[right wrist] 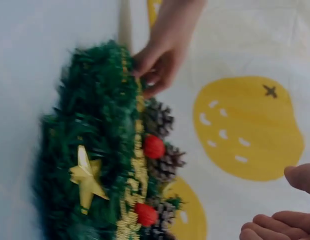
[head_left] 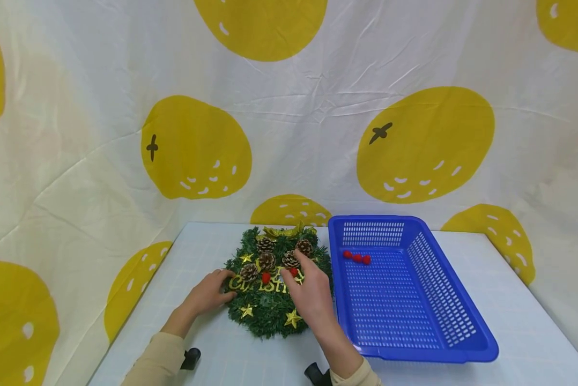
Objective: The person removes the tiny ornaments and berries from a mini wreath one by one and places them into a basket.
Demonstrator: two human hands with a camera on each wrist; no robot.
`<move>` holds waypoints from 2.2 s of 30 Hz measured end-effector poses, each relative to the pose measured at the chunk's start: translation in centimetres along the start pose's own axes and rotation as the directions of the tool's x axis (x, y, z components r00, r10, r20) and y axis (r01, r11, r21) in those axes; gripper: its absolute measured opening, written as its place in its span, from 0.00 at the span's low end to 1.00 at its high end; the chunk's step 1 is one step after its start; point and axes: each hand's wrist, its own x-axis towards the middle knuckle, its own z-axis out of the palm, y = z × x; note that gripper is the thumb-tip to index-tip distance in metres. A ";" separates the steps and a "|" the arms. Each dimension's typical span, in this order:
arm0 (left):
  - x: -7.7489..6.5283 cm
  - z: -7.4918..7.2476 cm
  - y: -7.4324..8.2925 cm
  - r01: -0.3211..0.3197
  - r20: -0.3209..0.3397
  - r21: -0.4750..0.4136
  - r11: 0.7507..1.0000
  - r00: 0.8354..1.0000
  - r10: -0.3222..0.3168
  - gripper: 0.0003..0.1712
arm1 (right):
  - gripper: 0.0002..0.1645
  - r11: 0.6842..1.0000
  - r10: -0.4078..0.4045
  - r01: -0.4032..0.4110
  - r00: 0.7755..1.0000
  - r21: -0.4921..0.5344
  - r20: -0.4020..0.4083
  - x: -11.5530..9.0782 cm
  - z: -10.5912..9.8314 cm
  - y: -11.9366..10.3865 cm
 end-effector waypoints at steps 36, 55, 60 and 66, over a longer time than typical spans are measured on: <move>0.0 0.4 -0.6 -0.004 -0.019 0.008 1.000 1.000 0.004 0.25 | 0.27 0.956 0.051 -0.072 0.995 -0.284 -0.081 1.4 5.6 6.5; 0.1 0.1 -0.4 0.011 -0.012 0.011 1.000 1.000 -0.011 0.25 | 0.12 0.902 0.001 -0.023 0.999 -0.431 -0.052 2.0 6.0 6.6; 0.0 0.1 -0.4 0.018 -0.010 0.006 1.000 1.000 -0.018 0.25 | 0.05 0.890 -0.027 -0.007 0.997 -0.455 -0.068 2.1 6.0 6.9; 0.0 0.2 -0.4 0.018 -0.013 0.006 1.000 1.000 -0.018 0.26 | 0.06 0.890 -0.006 -0.025 0.998 -0.455 -0.067 2.2 6.0 6.9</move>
